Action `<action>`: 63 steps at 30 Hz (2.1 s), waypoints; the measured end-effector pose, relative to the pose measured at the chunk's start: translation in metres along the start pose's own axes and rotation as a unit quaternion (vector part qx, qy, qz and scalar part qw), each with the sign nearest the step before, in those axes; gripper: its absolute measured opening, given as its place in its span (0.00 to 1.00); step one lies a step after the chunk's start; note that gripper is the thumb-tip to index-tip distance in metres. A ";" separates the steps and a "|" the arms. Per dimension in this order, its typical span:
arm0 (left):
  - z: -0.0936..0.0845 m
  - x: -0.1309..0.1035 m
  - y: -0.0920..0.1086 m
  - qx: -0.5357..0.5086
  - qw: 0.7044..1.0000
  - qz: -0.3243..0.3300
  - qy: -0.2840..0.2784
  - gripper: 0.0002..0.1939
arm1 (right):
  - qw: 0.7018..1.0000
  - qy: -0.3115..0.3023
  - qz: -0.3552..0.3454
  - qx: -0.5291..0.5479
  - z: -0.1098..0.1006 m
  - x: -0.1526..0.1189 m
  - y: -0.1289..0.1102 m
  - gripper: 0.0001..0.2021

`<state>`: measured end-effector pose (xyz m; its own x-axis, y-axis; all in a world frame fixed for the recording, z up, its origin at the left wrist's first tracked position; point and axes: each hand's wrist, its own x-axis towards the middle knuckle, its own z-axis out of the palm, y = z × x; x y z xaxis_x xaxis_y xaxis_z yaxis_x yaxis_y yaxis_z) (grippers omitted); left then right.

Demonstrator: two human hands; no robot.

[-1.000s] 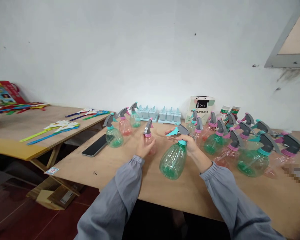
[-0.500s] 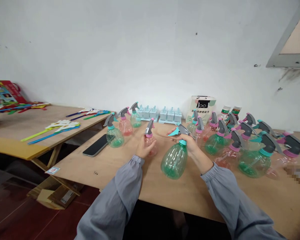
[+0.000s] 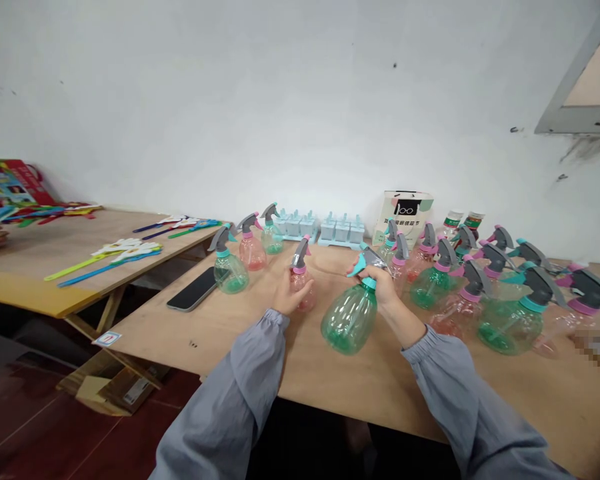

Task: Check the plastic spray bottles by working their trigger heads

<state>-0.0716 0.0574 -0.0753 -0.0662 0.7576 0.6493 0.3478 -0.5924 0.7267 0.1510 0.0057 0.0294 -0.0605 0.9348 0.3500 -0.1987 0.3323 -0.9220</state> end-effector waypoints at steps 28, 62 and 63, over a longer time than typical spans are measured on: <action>-0.001 -0.001 0.004 -0.005 1.000 -0.007 -0.013 0.24 | 0.985 0.058 -0.115 -0.112 -0.012 -0.005 0.013 0.05; -0.001 -0.006 0.009 -0.023 0.994 0.047 -0.100 0.32 | 0.593 0.221 -0.669 -0.389 -0.096 -0.059 0.023 0.35; 0.000 -0.008 0.011 -0.014 0.989 0.077 -0.123 0.31 | 0.618 0.182 -0.655 -0.395 -0.084 -0.064 0.024 0.31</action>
<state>-0.0677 0.0449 -0.0724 0.2155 0.6994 0.6814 0.3096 -0.7108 0.6316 0.2320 -0.0353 -0.0293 -0.1021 -0.2829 0.9537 0.7039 0.6569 0.2702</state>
